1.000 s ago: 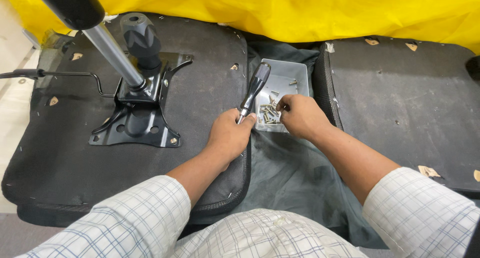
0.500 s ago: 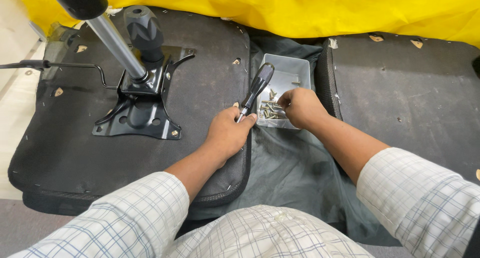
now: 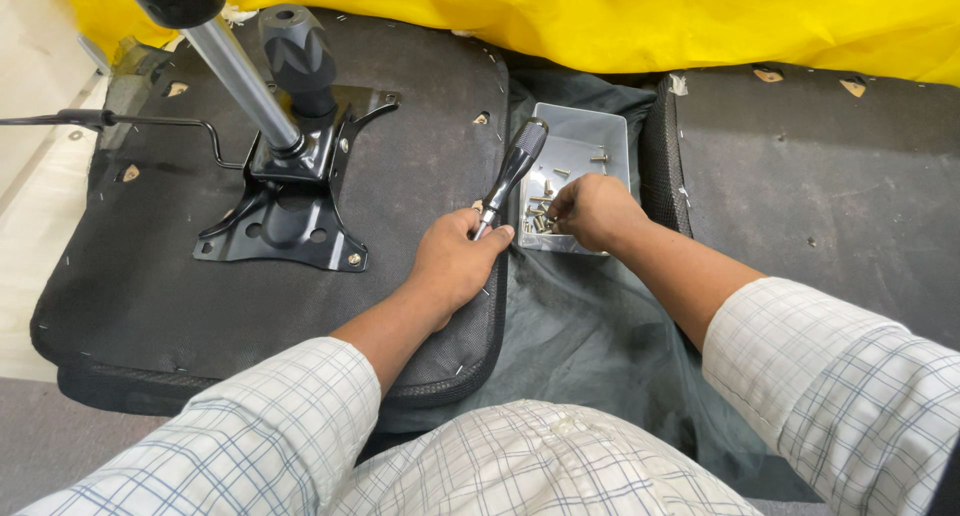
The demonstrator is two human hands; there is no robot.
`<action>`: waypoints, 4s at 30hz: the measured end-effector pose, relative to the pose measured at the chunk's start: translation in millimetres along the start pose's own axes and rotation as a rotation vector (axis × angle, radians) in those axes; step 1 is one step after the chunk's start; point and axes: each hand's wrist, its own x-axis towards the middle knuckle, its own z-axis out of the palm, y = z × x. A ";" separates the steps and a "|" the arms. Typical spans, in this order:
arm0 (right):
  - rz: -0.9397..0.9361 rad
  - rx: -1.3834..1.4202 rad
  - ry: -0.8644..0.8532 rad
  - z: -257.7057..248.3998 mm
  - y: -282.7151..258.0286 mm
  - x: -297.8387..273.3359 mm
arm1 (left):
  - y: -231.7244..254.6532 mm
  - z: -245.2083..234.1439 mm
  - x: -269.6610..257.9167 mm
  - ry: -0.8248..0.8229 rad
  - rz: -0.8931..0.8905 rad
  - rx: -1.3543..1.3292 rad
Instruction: The person attaches a black metal base to a black upholstered seat using a screwdriver and screws from a small plastic container. They align the base, insert screws, and tighten them to secure the base to the seat.
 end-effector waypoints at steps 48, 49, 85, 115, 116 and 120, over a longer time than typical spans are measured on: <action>0.345 1.466 0.236 26.3 -196.1 -55.9 | -57.7 -124.4 -30.9 -0.113 0.089 0.071; 0.348 1.456 0.213 28.2 -204.1 -54.7 | -58.3 -131.8 -30.4 -0.115 0.091 0.090; 0.348 1.439 0.178 70.5 -242.2 -36.0 | -132.8 -253.1 -18.3 0.350 0.400 0.622; 0.405 1.120 0.302 73.3 -257.6 -32.3 | -128.4 -283.1 -14.0 0.150 0.443 0.519; 0.403 1.116 0.303 73.3 -257.7 -32.4 | -128.9 -282.8 -14.4 0.156 0.445 0.507; 0.373 1.146 0.301 73.4 -257.5 -32.3 | -130.1 -283.8 -13.9 0.145 0.441 0.454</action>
